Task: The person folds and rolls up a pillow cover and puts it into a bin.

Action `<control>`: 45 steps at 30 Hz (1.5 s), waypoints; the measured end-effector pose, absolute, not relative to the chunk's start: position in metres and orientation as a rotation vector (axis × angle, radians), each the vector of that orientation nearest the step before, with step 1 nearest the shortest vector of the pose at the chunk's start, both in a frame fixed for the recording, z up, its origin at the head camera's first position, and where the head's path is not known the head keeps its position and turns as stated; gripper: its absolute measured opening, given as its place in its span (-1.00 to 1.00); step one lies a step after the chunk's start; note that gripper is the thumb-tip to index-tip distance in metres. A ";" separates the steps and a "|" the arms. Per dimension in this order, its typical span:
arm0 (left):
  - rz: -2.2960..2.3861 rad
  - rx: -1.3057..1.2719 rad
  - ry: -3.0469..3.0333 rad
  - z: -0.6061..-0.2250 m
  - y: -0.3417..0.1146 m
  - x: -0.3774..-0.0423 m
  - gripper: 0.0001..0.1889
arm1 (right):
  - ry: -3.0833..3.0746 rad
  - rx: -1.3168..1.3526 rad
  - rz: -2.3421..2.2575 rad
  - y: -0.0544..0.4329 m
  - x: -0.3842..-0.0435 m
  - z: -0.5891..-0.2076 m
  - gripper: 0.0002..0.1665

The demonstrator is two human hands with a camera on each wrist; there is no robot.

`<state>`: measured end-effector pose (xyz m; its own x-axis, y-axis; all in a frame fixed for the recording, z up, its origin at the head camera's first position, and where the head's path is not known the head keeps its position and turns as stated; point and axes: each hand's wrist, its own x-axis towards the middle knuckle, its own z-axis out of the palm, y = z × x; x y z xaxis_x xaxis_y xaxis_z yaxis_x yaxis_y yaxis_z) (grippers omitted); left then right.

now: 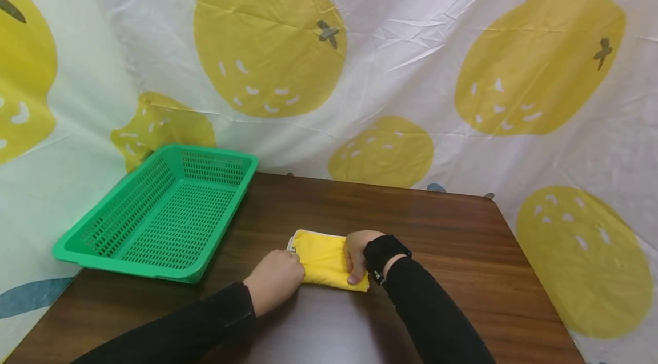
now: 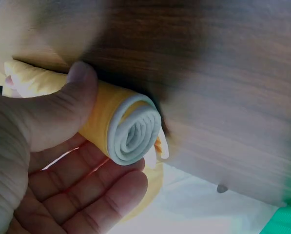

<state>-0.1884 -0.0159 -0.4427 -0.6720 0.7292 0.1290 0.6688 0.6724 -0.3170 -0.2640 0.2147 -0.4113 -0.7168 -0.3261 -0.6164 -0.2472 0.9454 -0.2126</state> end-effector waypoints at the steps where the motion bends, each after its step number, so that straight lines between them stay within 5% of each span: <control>1: 0.360 -1.130 -2.645 -0.443 -0.016 -0.189 -0.83 | 2.404 -0.399 -0.149 0.215 -0.264 -0.411 -0.64; 12: 0.425 -1.202 -2.646 -0.445 -0.016 -0.198 -0.80 | 2.363 -0.453 -0.175 0.238 -0.294 -0.453 -0.54; 29: -0.080 -1.195 -3.022 -0.440 -0.019 -0.251 -0.83 | 2.403 -0.358 -0.251 0.220 -0.263 -0.412 -0.65; 45: -0.140 -1.153 -3.070 -0.438 -0.017 -0.248 -0.82 | 2.633 -0.575 -0.345 0.230 -0.236 -0.417 -0.67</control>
